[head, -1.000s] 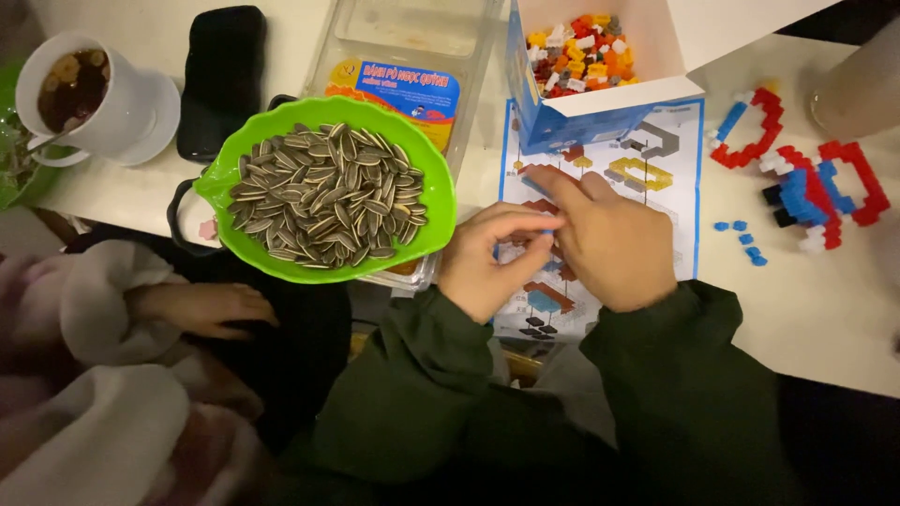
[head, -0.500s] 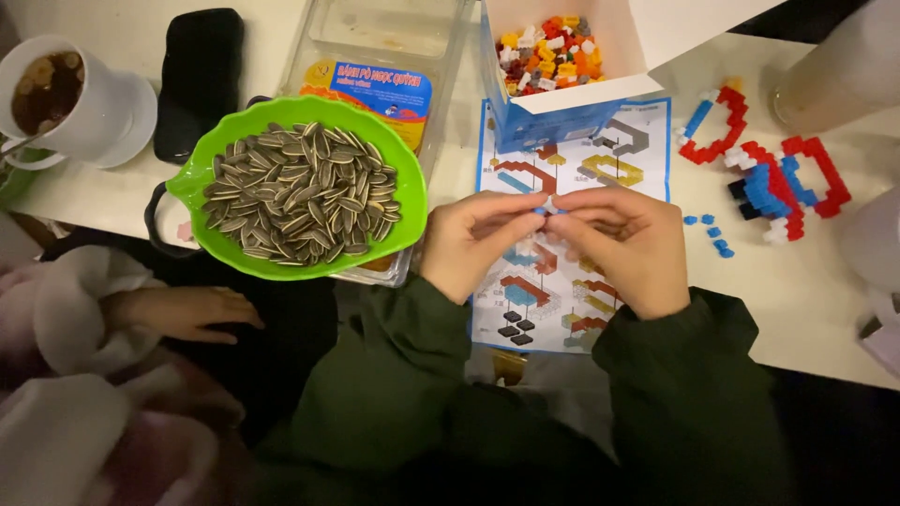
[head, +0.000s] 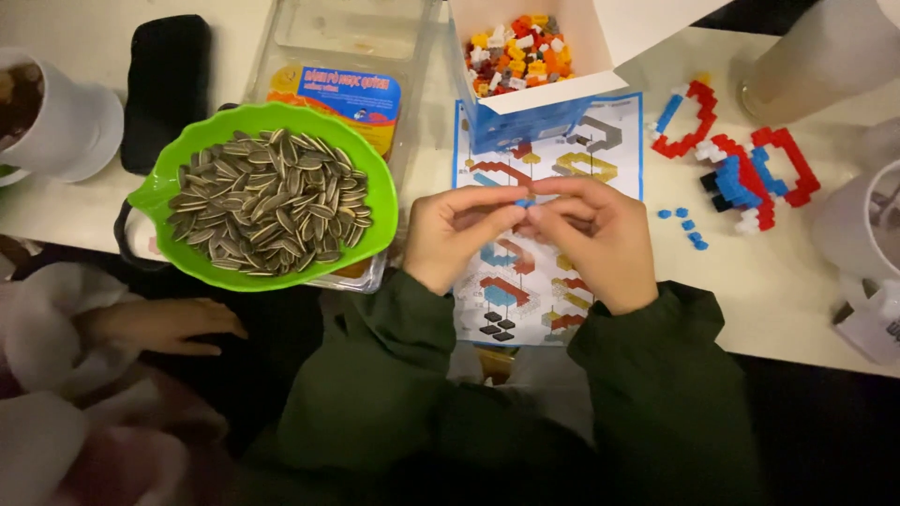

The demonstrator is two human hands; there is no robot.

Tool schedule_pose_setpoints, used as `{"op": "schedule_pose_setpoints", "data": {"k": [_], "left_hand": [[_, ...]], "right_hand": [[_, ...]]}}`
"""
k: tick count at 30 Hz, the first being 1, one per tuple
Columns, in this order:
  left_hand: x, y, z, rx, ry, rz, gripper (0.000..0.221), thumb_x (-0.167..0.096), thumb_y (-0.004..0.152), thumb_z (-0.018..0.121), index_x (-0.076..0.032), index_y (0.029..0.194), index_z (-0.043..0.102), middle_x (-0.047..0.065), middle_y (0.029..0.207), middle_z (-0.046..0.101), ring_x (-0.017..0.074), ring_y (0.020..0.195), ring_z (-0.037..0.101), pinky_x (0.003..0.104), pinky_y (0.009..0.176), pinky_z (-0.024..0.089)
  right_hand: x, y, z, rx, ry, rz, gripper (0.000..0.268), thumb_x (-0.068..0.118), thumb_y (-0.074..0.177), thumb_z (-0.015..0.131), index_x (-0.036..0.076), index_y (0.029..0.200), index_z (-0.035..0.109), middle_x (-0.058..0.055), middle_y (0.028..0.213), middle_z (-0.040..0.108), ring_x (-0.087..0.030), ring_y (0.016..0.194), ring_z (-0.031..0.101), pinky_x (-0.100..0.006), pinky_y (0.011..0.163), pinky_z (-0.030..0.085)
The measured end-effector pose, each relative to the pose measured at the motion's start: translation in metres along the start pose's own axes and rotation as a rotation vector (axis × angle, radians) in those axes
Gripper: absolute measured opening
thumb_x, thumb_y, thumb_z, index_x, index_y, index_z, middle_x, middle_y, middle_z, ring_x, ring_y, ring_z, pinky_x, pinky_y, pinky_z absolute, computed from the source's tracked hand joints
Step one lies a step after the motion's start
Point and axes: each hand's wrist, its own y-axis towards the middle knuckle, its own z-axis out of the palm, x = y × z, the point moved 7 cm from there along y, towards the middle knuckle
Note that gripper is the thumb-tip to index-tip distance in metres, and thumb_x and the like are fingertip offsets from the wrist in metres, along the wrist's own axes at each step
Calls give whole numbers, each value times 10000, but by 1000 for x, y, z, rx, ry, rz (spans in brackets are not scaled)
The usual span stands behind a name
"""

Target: The person assembles toy blocks by hand, following a diagram on a piece of paper.

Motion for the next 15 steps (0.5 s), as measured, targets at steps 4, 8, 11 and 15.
{"op": "schedule_pose_setpoints", "data": {"k": [4, 8, 11, 15], "left_hand": [[2, 1, -3, 6, 15, 1, 227, -127, 834, 786, -64, 1048, 744, 97, 945, 753, 110, 877, 696, 233, 789, 590], [-2, -1, -2, 6, -10, -9, 218, -101, 827, 784, -54, 1035, 743, 120, 947, 753, 127, 880, 704, 243, 791, 597], [-6, -4, -1, 15, -32, -8, 212, -86, 813, 794, -56, 1018, 746, 136, 942, 752, 155, 878, 712, 260, 787, 602], [-4, -5, -1, 28, -48, 27, 207, -56, 804, 793, -60, 1005, 741, 169, 928, 746, 191, 861, 719, 287, 776, 606]], "right_hand": [[-1, 0, 2, 9, 16, 6, 180, 46, 866, 727, -33, 1023, 689, -174, 851, 734, -154, 755, 703, -280, 698, 624], [-6, 1, -3, 9, 85, 23, 148, 19, 868, 710, -44, 1000, 692, -183, 842, 731, -174, 755, 714, -272, 682, 626], [-10, 1, -5, 10, 89, 48, 140, 14, 861, 718, -48, 986, 698, -195, 817, 727, -190, 718, 718, -275, 656, 621], [-20, 3, -7, 13, 98, 85, 145, -4, 862, 704, -63, 994, 693, -205, 799, 719, -189, 697, 713, -264, 643, 613]]}}
